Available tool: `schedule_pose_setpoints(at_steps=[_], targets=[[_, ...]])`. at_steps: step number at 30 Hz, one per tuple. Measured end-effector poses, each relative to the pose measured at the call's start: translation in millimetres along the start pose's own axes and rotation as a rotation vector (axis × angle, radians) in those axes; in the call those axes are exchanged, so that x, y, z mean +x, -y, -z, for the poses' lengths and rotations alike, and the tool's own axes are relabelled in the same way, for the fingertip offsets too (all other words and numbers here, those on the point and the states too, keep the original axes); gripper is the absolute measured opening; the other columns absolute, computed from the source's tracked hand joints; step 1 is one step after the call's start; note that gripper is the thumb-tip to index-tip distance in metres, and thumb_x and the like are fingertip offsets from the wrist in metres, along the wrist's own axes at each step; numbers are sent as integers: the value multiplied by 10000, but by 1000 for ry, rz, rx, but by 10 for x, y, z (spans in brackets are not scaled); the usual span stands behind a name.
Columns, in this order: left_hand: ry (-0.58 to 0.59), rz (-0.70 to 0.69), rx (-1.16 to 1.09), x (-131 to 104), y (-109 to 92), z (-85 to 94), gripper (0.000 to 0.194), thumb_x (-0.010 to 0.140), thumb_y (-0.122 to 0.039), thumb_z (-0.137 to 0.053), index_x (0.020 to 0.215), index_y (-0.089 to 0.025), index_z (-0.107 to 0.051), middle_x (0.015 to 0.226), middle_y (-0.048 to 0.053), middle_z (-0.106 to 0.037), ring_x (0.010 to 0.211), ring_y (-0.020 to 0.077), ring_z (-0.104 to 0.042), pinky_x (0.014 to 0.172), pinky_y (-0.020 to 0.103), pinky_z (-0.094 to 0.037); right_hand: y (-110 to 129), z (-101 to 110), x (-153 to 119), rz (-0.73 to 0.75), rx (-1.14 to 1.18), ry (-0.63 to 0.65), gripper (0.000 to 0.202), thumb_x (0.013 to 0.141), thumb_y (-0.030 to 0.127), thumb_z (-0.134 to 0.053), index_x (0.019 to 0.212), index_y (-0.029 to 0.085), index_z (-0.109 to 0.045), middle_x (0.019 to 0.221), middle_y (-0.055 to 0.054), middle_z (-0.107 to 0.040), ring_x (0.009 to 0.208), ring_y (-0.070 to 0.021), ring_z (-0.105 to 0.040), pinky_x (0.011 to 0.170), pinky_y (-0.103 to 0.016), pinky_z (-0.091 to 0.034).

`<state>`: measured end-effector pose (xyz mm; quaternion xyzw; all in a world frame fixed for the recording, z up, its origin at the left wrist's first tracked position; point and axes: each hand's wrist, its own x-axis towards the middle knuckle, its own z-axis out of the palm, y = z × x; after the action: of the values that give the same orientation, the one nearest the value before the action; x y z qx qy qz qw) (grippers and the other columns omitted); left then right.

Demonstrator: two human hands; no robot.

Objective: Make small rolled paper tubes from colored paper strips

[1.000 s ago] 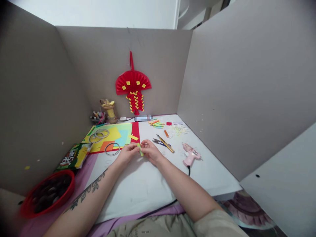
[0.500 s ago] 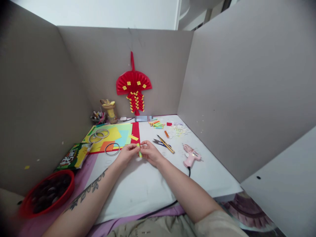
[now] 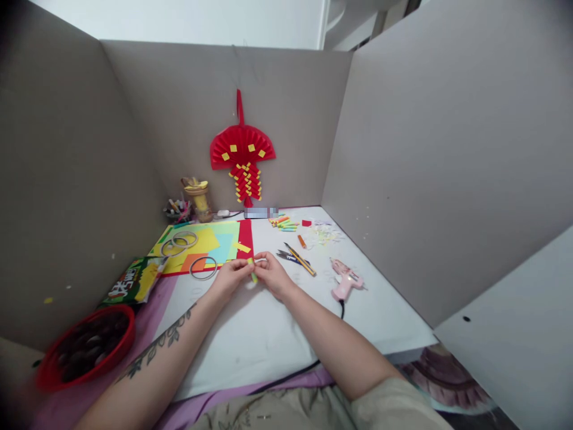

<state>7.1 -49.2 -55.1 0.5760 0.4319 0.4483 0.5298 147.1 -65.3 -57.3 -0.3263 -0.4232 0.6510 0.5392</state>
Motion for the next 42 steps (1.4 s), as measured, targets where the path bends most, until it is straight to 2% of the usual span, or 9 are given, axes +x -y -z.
schedule_pose_setpoints(at_steps=[3,6,11,16,24,30,42], targets=[[-30,-15,41,-11,-20,-12,289,623,-395,-708,707,-121,-665,613,11,-604,564,116,-481,542,231,-338,-33,0,16,48,-48,-33,410,622,227,-737,929,214,-467,654,60,-591,496,-71,-500,464,-169,-308],[-42,-19,57,-21,-43,-8,273,629,-394,-698,668,-128,-654,582,4,-576,544,108,-454,519,228,-312,-60,20,32,79,-66,-23,394,638,231,-724,938,214,-468,662,50,-607,531,-88,-528,503,-186,-344],[-49,8,50,-34,-77,3,311,630,-429,-691,585,-137,-595,497,-31,-477,477,77,-360,466,220,-239,-80,76,50,65,-68,16,387,630,167,-674,962,215,-482,694,38,-627,563,-104,-551,550,-216,-384],[-48,27,50,-57,-137,-9,361,612,-450,-704,530,-147,-526,460,-55,-393,456,61,-293,451,219,-203,-46,59,33,57,-83,23,400,592,124,-638,952,217,-488,686,49,-618,529,-88,-518,513,-198,-341],[-50,28,43,-42,-104,2,360,604,-464,-715,592,-136,-567,526,-34,-467,499,73,-357,474,212,-241,1,6,8,49,-83,21,411,584,120,-642,948,214,-475,682,54,-619,538,-86,-522,518,-193,-343],[-50,32,55,-40,-100,8,375,606,-475,-715,572,-144,-541,501,-47,-432,479,67,-334,465,214,-221,8,13,6,25,-67,22,418,585,128,-648,953,217,-470,678,49,-628,530,-91,-532,512,-194,-357],[-71,73,14,-44,-96,17,338,609,-437,-711,583,-154,-528,499,-51,-466,464,70,-362,475,223,-239,-1,45,13,-12,-69,56,407,614,165,-665,976,209,-486,658,55,-607,523,-81,-518,496,-183,-339]])
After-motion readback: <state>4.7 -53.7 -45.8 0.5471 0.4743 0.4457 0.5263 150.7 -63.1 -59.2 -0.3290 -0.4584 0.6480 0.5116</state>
